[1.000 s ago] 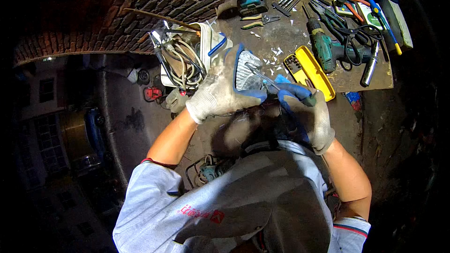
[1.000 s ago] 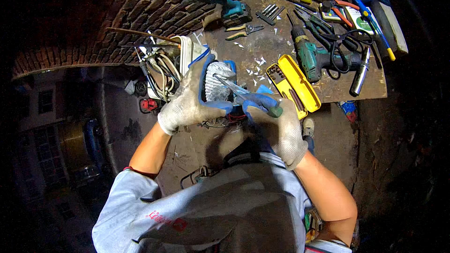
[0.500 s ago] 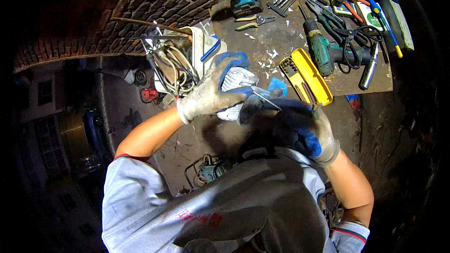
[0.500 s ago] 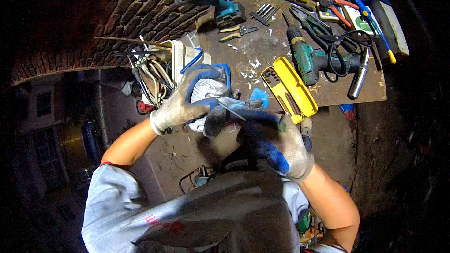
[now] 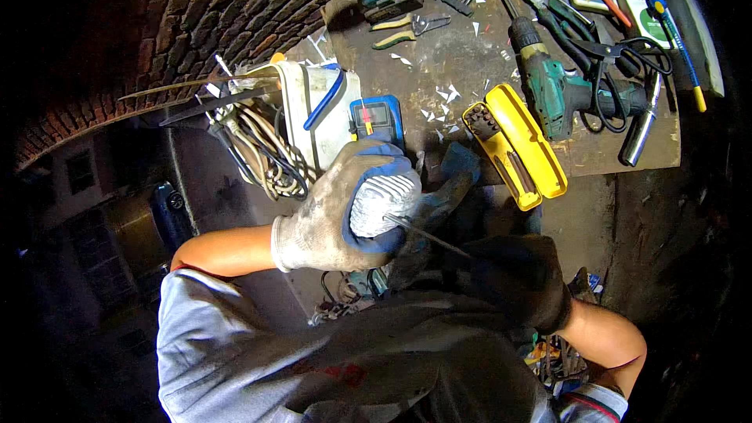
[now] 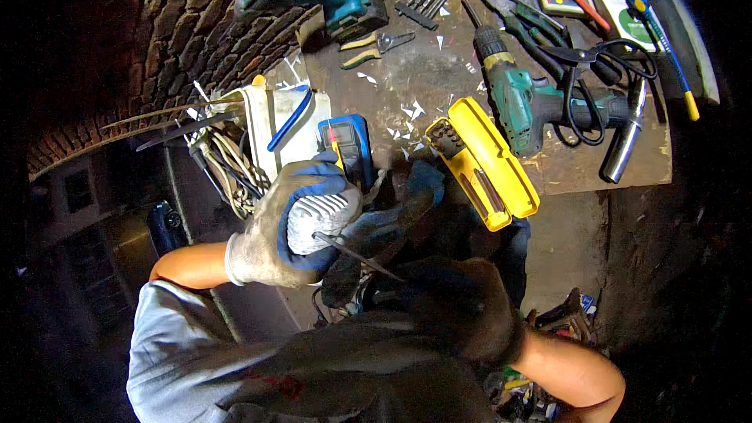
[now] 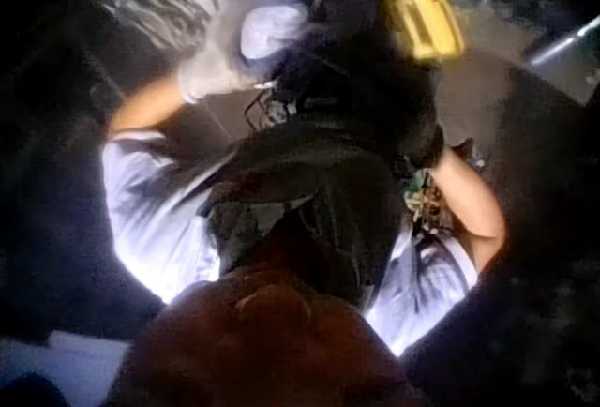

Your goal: The person disassembles a handheld power tool, likely a jigsaw, on a cluttered workbench. They use a screwdriver to remove screws and separate the casing, then use a multimeter to test internal components. The person also uses a brush to clean the device's interior and continues to manipulate the internal parts with their hands.

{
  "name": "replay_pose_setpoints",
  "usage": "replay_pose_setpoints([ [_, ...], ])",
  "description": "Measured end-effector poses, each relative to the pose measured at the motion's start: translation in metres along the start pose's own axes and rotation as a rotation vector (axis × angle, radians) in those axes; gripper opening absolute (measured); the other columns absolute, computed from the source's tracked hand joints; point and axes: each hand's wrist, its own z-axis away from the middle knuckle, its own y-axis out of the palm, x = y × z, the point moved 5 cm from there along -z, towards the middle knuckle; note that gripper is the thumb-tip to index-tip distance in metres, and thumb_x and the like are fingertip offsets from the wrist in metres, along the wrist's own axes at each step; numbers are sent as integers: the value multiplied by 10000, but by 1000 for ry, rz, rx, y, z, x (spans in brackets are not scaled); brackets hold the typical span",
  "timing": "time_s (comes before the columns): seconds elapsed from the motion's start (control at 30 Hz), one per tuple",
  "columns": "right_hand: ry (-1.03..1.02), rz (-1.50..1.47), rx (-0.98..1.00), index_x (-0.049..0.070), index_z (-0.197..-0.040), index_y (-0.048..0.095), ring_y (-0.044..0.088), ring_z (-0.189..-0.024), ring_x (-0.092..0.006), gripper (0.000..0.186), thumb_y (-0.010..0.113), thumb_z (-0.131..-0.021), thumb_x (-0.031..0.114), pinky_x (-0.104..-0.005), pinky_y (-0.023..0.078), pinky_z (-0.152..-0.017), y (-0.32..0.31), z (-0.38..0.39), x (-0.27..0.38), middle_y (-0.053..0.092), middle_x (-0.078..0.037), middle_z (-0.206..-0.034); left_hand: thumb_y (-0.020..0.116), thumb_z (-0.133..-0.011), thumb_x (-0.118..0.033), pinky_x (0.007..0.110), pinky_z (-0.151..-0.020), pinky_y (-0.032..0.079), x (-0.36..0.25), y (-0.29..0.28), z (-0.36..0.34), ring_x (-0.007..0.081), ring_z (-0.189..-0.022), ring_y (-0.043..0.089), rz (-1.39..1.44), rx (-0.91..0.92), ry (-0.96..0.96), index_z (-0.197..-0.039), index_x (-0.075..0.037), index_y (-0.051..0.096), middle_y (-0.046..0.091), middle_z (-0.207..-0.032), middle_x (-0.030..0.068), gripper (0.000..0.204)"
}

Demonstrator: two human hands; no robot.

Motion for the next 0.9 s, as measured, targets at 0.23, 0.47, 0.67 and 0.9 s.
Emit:
replay_pose_setpoints([
  [0.23, 238, -426, -135, -8, -1137, 655, 683, -871, -212, 348, 665, -794, 48, -347, 537, -784, 5, -9, -5, 711, -113, -954, 794, -593, -109, 462, -978, 427, -1, -7, -13, 397, -1110, 529, -36, 45, 2, -1288, 8, 440, 515, -1193, 230, 789],
  [0.47, -70, 167, 72, -17, -1175, 603, 683, -769, -331, 455, 690, -745, 106, -383, 549, -659, -13, -22, 20, 676, -170, -848, 840, -574, -148, 472, -959, 428, -3, -9, -18, 401, -1099, 530, -1, 54, 41, -1287, 20, 438, 520, -1178, 238, 835],
  [0.67, -290, 158, 1, -17, -1188, 571, 671, -704, -341, 538, 705, -690, 137, -416, 533, -586, -21, -21, 27, 654, -159, -808, 836, -561, -153, 477, -978, 413, -5, -7, -17, 405, -1137, 507, -50, 86, -32, -1323, 0, 406, 490, -1223, 238, 888],
  [0.9, -345, 701, 149, -24, -1173, 568, 624, -611, -300, 528, 648, -714, 223, -415, 485, -509, -22, -27, 42, 593, -128, -700, 825, -587, -190, 475, -1014, 372, -2, -5, -13, 394, -1140, 495, -136, 101, -15, -1343, -19, 381, 485, -1217, 220, 893],
])
